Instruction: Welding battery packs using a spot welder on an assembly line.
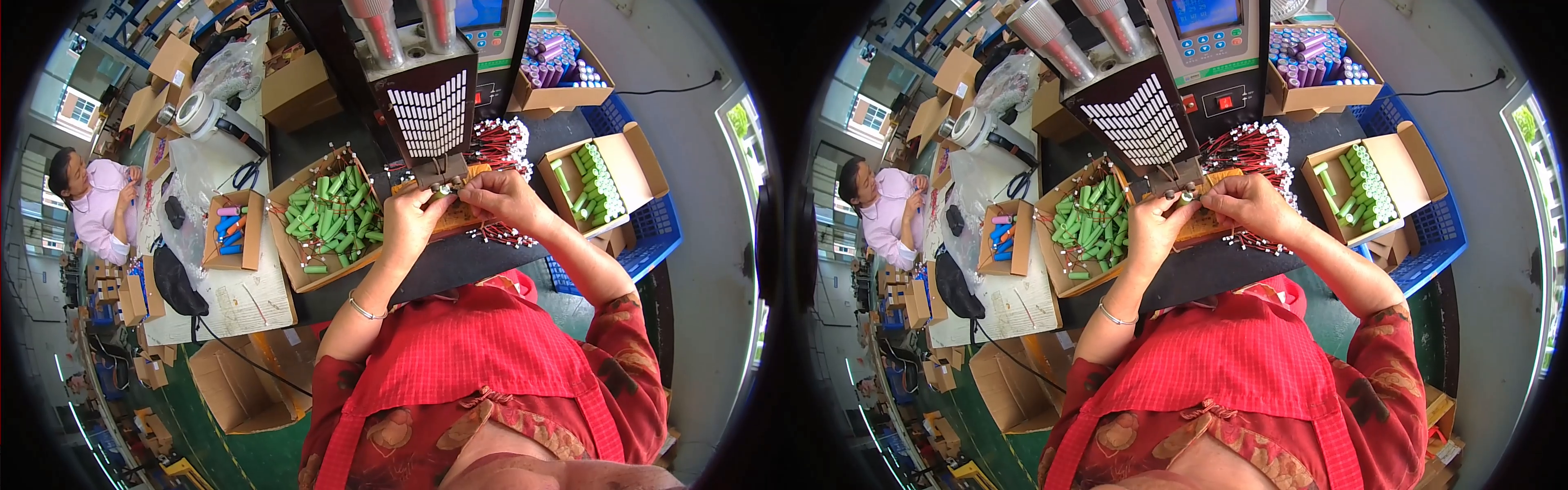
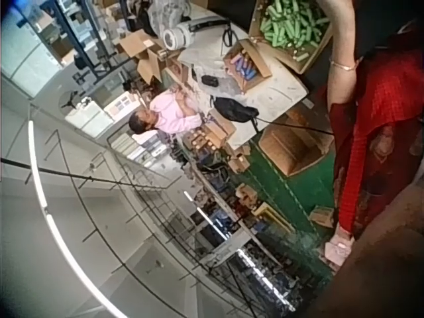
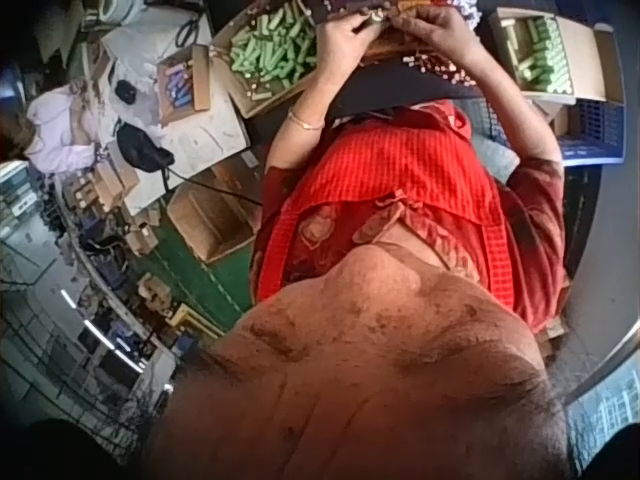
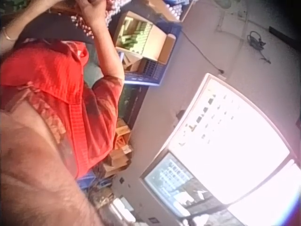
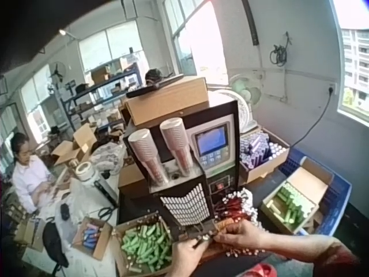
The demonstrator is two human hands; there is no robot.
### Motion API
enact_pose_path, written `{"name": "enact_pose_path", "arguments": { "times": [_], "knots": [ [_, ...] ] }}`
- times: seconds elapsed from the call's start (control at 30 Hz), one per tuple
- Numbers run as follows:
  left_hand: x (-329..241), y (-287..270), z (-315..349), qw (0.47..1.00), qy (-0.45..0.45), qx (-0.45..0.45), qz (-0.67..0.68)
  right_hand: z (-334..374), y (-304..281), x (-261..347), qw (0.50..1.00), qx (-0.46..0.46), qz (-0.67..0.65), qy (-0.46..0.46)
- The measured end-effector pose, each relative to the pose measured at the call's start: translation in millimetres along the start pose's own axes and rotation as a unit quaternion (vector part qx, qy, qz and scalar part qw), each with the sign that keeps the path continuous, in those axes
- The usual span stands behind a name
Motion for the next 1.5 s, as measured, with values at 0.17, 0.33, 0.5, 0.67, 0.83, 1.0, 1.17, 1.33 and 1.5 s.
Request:
{"name": "enact_pose_path", "arguments": {
  "times": [0.17, 0.33, 0.5, 0.67, 0.83, 1.0, 1.17, 1.33, 1.5],
  "knots": [
    [-7, -3, -1, 0.999, 0.035, -0.023, -0.023, -2, -2, 3, 0.999, 0.007, 0.040, -0.002],
    [-20, -6, 1, 0.995, 0.046, -0.009, -0.087, 9, 6, -1, 0.995, 0.096, 0.011, 0.012],
    [21, 13, 21, 0.962, -0.137, 0.105, 0.213, 29, 10, 27, 0.966, 0.106, 0.188, -0.145],
    [28, 10, 28, 0.908, -0.109, 0.087, 0.395, 36, 15, 36, 0.967, 0.041, 0.153, -0.200],
    [30, 5, 18, 0.951, -0.085, -0.005, 0.299, 16, 1, 14, 0.987, -0.072, 0.074, -0.121],
    [16, -2, 10, 0.995, -0.003, -0.029, 0.100, 6, -1, 9, 0.989, -0.078, 0.093, -0.089],
    [6, 1, 6, 0.999, -0.004, -0.002, 0.051, 4, -5, 9, 0.989, -0.086, 0.098, -0.072],
    [20, 2, 8, 0.998, -0.019, 0.008, 0.055, 3, 0, 17, 0.984, -0.081, 0.122, -0.106],
    [24, -7, 12, 0.993, -0.031, -0.036, 0.104, 10, 8, 27, 0.969, -0.057, 0.146, -0.191]
  ]
}}
Point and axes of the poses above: each hand's wrist, its own z-axis away from the middle knuckle, its own y-axis out of the palm, x = y × z, the point moved 10 cm from there along -z, towards the middle knuckle, and after that the axes turned 8 degrees about x, right-handed, at the moved point
